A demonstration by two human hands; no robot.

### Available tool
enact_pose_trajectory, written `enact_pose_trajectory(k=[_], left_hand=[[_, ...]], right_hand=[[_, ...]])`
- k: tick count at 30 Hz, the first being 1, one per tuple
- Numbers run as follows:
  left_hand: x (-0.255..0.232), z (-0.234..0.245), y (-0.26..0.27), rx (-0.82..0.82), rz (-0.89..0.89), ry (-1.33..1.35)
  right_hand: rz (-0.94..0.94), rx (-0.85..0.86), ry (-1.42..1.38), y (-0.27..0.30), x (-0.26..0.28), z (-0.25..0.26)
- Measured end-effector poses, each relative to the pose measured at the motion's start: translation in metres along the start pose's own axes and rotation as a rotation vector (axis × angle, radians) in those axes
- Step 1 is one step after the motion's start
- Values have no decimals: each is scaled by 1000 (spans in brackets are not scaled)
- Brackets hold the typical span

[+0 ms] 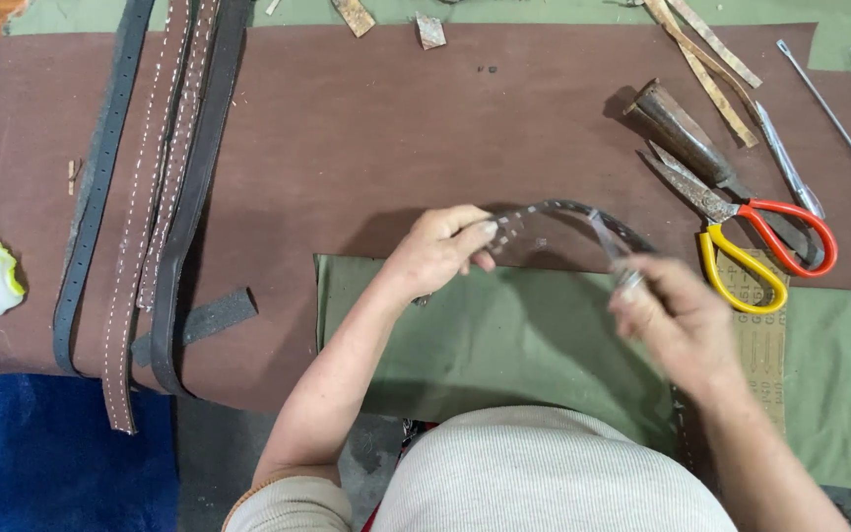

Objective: Widening holes in a leather strap with an awl and trimming edges with scissors.

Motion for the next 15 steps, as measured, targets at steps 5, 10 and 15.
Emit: enact_pose_trajectory(k=[5,10,15], left_hand=[[-11,6,8,206,-31,-45],[-19,13,16,229,8,-74],[-9,13,12,226,-178,-147]], right_hand=[[169,-92,691,-71,23,10],[551,38,738,-99,-8,-4],[418,194,238,-67,56,-42]])
Point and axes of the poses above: each hand's wrist, its own y-axis away from the middle knuckle, its own z-axis out of the back of the hand, x = y × z, the point moved 3 cm from there along -y, towards the middle knuckle, and after that the axes turned 15 degrees about -x, right-handed, at the moved point
